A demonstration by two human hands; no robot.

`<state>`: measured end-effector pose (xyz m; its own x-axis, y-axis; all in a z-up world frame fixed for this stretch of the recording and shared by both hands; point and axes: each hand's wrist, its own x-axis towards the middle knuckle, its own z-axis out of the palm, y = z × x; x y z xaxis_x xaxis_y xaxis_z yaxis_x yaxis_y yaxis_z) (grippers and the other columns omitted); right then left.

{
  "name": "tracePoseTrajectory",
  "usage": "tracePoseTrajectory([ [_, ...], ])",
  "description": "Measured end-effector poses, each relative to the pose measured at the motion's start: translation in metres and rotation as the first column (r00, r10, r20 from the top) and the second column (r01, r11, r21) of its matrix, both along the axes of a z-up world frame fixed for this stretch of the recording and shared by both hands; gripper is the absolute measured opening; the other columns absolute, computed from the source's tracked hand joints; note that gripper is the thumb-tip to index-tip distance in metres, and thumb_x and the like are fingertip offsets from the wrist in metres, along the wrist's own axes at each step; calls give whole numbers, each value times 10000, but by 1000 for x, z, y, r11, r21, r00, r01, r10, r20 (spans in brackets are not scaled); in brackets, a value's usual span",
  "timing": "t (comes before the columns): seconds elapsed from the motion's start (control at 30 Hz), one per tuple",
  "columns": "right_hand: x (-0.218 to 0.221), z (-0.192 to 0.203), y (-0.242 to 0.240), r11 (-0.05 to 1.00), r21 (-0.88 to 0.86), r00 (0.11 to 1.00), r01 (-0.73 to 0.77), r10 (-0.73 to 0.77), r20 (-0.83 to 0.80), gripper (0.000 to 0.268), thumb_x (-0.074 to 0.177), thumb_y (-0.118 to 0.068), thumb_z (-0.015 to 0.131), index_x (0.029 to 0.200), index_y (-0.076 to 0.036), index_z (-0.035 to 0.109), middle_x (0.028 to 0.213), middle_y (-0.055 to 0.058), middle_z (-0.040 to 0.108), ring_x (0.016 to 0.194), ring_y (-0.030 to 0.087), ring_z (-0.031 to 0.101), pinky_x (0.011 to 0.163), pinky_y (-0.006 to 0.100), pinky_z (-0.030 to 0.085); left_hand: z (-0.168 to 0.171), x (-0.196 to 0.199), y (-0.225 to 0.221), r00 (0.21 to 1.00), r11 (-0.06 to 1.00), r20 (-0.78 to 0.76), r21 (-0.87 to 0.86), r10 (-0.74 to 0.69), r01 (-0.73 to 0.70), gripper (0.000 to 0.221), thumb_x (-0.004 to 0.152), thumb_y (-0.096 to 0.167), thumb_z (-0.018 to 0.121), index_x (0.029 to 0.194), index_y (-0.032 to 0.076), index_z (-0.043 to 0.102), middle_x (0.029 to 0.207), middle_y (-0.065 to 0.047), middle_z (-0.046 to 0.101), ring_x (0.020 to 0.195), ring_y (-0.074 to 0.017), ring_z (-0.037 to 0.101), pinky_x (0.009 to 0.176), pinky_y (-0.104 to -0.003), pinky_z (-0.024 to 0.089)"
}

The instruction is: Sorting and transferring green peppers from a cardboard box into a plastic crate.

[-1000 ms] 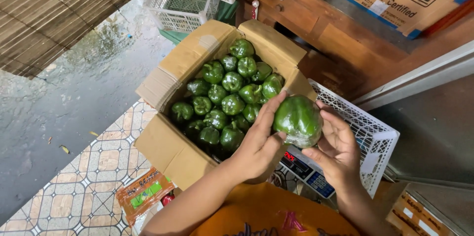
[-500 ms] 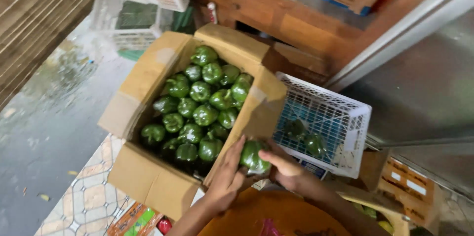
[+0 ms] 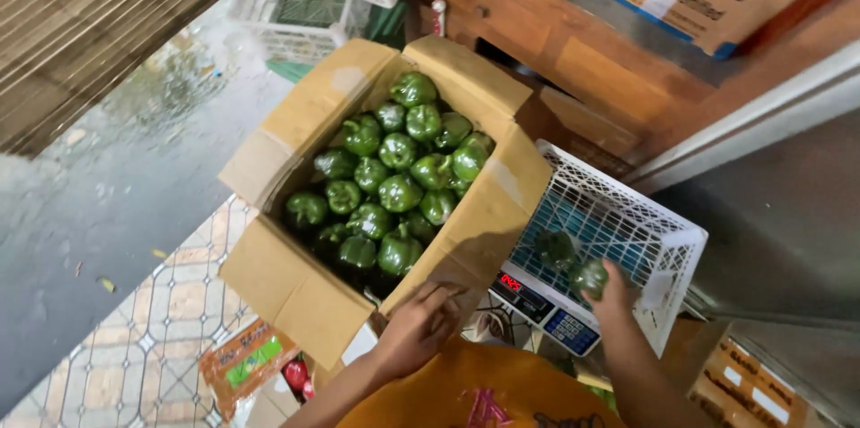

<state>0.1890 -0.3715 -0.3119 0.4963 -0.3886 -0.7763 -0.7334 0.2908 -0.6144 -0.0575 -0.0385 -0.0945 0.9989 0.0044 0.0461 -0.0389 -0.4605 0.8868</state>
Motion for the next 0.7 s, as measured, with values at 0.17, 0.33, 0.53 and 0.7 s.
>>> tracePoseTrajectory([
  [0.17,-22,65,-14,828,-523,975,-202,123,-183,962,866,-246,831,1591,-227,199,1585,212,194,1434,454,276,1058,633,465,-11,-14,-1,994,998,-111,67,20,-13,292,994,158,524,1247,84,651,1284,-105,685,1165,-349,610,949,-476,491],
  [0.33,-19,12,-56,789,-526,948,-318,263,-178,789,888,-107,772,1554,-112,348,1477,211,409,1256,467,486,912,548,548,-11,-11,15,956,997,-285,54,75,-62,210,984,219,490,1018,73,637,1392,-63,656,994,-271,739,730,-423,543],
  [0.53,-21,-20,-77,788,-415,890,-454,379,-255,521,929,-236,783,1337,39,613,1186,221,642,1018,420,602,817,497,493,-99,10,67,933,851,-266,520,243,-74,246,1000,294,500,1161,130,587,986,-143,656,753,-414,683,565,-553,523],
  [0.7,-40,-26,-67,643,-461,785,-612,561,-261,595,966,-269,670,1514,-106,504,1471,169,546,1258,413,555,1018,512,398,-202,28,105,974,543,-176,837,143,72,510,926,252,496,1426,150,515,1315,-181,574,1070,-424,565,709,-527,523],
])
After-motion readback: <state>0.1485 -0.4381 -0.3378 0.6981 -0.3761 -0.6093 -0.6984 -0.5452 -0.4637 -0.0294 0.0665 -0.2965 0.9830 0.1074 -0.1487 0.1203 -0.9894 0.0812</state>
